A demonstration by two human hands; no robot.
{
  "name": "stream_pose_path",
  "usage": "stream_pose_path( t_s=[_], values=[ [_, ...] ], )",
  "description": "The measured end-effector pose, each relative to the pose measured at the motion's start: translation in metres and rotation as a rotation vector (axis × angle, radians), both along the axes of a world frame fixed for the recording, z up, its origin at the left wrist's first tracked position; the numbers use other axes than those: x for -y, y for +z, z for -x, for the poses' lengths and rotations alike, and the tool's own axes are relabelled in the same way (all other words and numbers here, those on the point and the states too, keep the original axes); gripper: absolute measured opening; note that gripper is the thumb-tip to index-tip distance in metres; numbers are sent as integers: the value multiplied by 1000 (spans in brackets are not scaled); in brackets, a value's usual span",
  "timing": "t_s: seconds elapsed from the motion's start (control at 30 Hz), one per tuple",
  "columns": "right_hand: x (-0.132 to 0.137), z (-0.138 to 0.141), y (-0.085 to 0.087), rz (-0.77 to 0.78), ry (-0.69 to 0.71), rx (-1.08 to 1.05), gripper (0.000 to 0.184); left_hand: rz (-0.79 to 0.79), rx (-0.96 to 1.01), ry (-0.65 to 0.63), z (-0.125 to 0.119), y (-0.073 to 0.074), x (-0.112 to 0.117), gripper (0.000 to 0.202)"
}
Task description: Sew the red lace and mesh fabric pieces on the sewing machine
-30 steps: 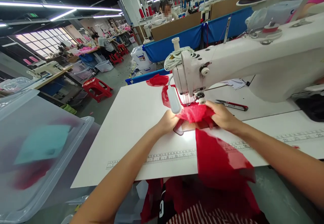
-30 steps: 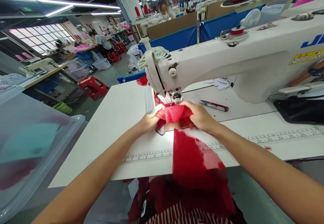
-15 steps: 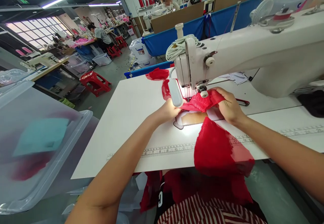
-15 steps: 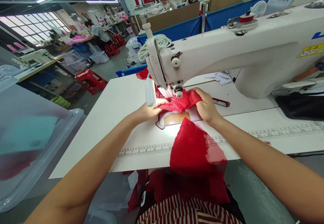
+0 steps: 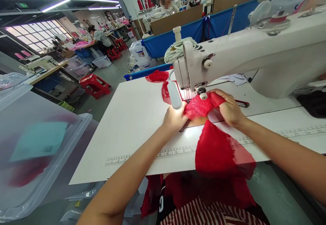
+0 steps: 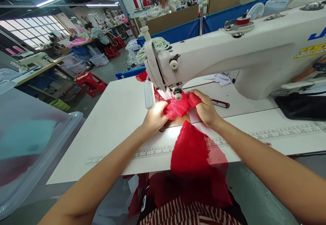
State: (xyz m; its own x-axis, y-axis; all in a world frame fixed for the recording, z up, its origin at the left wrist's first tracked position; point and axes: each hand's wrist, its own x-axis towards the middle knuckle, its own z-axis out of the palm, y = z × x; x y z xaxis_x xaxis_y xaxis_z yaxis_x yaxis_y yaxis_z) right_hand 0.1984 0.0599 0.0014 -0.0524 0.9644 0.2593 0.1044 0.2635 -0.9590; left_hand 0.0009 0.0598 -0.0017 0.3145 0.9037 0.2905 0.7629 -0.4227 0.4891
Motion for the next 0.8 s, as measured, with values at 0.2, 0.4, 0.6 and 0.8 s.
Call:
stream_pose_path(
  t_s=[0.2, 0.4, 0.6, 0.8],
  values=[
    [1, 0, 0, -3, 38, 21, 21, -100, -70, -18, 3, -7, 3, 21],
    [-3, -13, 2, -119, 175, 241, 14, -201, -198, -127, 11, -11, 8, 15],
    [-7, -23, -3, -405, 393, 664, 44, -309, -292, -222, 17, -16, 9, 23],
    [-5, -18, -17, -605, 360, 816, 43, -529, -457, -280, 17, -18, 10, 30]
  ],
)
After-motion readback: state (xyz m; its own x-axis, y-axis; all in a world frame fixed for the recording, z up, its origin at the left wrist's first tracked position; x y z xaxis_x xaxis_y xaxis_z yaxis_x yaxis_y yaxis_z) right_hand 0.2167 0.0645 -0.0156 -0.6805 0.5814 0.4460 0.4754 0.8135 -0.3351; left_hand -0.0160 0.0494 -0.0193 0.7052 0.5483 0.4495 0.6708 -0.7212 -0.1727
